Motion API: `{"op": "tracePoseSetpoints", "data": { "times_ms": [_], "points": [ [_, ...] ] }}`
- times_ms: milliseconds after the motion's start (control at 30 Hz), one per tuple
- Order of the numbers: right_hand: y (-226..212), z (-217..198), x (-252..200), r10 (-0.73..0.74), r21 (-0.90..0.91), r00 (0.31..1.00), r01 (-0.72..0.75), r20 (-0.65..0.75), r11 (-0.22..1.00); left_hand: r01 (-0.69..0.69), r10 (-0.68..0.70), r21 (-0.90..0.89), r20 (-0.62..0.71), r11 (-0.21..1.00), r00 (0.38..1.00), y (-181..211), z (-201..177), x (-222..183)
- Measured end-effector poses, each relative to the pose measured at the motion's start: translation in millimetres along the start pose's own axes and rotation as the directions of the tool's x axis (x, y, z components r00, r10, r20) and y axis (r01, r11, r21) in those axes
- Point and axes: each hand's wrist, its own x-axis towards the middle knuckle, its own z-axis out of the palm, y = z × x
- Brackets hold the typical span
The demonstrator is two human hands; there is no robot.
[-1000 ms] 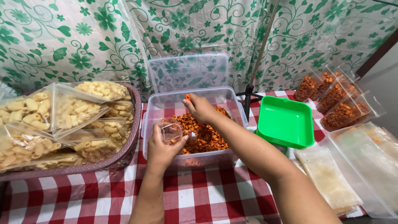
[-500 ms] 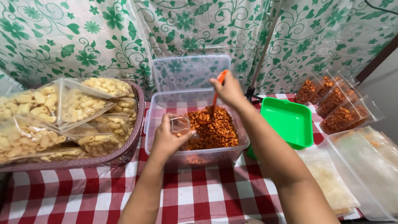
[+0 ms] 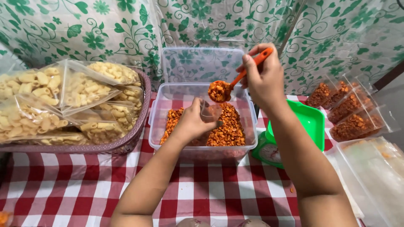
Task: Scooping snacks from a large container into small plastic bags and weighing them on a scale for portioning.
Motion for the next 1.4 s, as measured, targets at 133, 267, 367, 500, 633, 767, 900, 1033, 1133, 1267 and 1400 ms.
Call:
{"op": "tracePoseSetpoints", "data": {
  "times_ms": [133,267,367,500,633,767,900,1033,1133,1267,1400],
  "points": [
    [1.1,20.4,-27.8,-0.140,-0.159,0.989,0.131,-0.045,0.979,0.048,-0.048,0.006,0.032,0.999,0.998,17.6,-4.8,-2.1],
    [15.2,32.4,-49.2,-0.366,-0.320,0.931,0.346,-0.002,0.882,0.065,-0.065,0.010,0.036,0.998,0.997,15.1,-3.3,4.7],
    [10.6,42.8,-63.3,-0.477,-0.340,0.878,0.464,0.050,0.818,0.096,-0.097,0.030,0.040,0.995,0.994,14.5,-3.7,7.8],
    [22.6,48.4,-82.5,-0.589,-0.320,0.800,0.591,0.115,0.740,0.086,-0.086,0.012,0.000,0.996,0.996,-3.9,-2.2,22.2],
    [30.7,47.4,-88.1,-0.685,-0.218,0.718,0.693,0.122,0.687,0.116,-0.116,-0.001,-0.045,0.993,0.992,1.8,-7.3,15.1],
    [24.4,41.4,-69.6,-0.634,-0.077,0.773,0.631,-0.029,0.772,0.052,-0.073,-0.194,-0.105,0.980,0.992,17.7,-18.9,-14.3],
    [21.1,47.4,-54.7,-0.162,-0.048,0.987,0.163,0.015,0.985,-0.024,-0.058,-0.515,-0.142,0.857,0.988,-10.5,-8.9,-13.9],
    [34.0,73.5,-43.8,0.175,-0.186,0.947,-0.127,0.270,0.974,0.061,-0.131,-0.347,-0.181,0.936,0.975,-13.7,-26.6,-29.8],
    [80.7,104.8,-42.2,0.461,-0.367,0.727,-0.302,0.508,0.880,0.150,-0.190,-0.209,-0.190,0.967,0.963,-31.3,-25.6,-33.6],
    [144.9,143.4,-57.3,0.136,-0.264,0.687,0.084,0.714,0.961,-0.131,0.109,-0.034,-0.378,0.991,0.919,-66.6,-14.6,-33.4],
    [133.6,158.8,-85.7,-0.022,-0.022,0.569,0.070,0.822,0.997,-0.194,0.178,0.012,-0.450,0.981,0.875,-67.2,-11.8,-36.1]
  ]
}}
